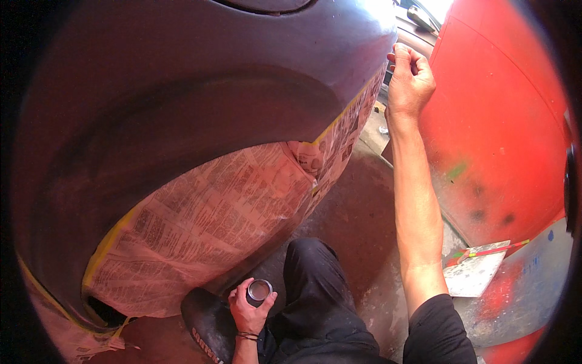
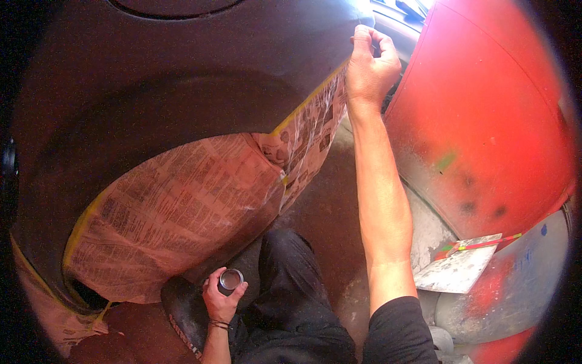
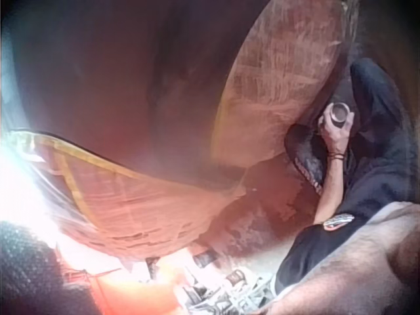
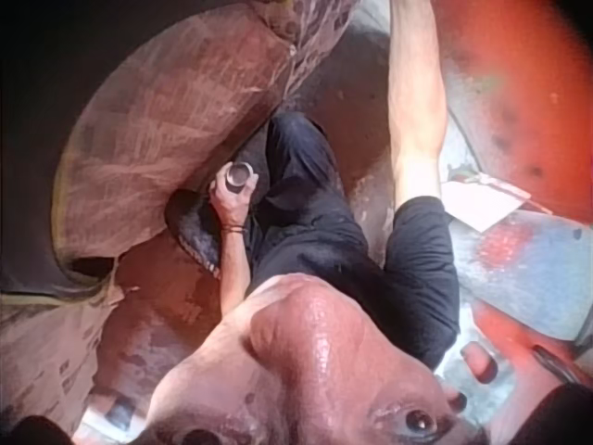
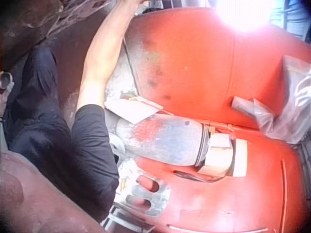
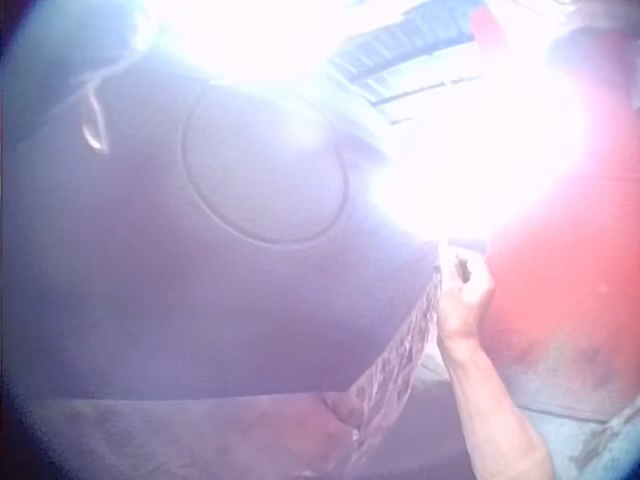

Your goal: The person dips a stick into a small container and applies paint onto the surface of a car panel.

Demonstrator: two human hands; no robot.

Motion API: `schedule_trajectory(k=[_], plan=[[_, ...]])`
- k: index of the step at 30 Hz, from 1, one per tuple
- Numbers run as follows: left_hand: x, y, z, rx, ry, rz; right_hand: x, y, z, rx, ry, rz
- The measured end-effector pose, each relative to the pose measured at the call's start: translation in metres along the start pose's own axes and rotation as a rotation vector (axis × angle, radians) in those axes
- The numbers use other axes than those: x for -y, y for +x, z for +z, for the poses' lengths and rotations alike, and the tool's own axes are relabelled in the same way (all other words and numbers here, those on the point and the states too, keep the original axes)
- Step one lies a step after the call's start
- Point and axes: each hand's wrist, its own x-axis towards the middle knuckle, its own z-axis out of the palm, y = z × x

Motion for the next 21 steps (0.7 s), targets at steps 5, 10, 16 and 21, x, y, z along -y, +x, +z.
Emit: schedule_trajectory(k=[5, 10, 16, 21], plan=[[-0.001, 0.001, 0.001, -0.021, 0.053, 0.052, 0.006, 0.003, 0.001, 0.064, 0.028, 0.020], [0.000, 0.001, 0.000, -0.028, 0.046, 0.050, 0.005, 0.007, 0.004, 0.087, 0.050, 0.010], [0.001, 0.002, 0.000, -0.030, 0.073, 0.077, 0.000, 0.007, 0.010, 0.072, -0.195, -0.093], [0.001, 0.002, 0.000, -0.027, 0.069, 0.073, 0.005, 0.003, 0.017, 0.068, -0.251, -0.179]])
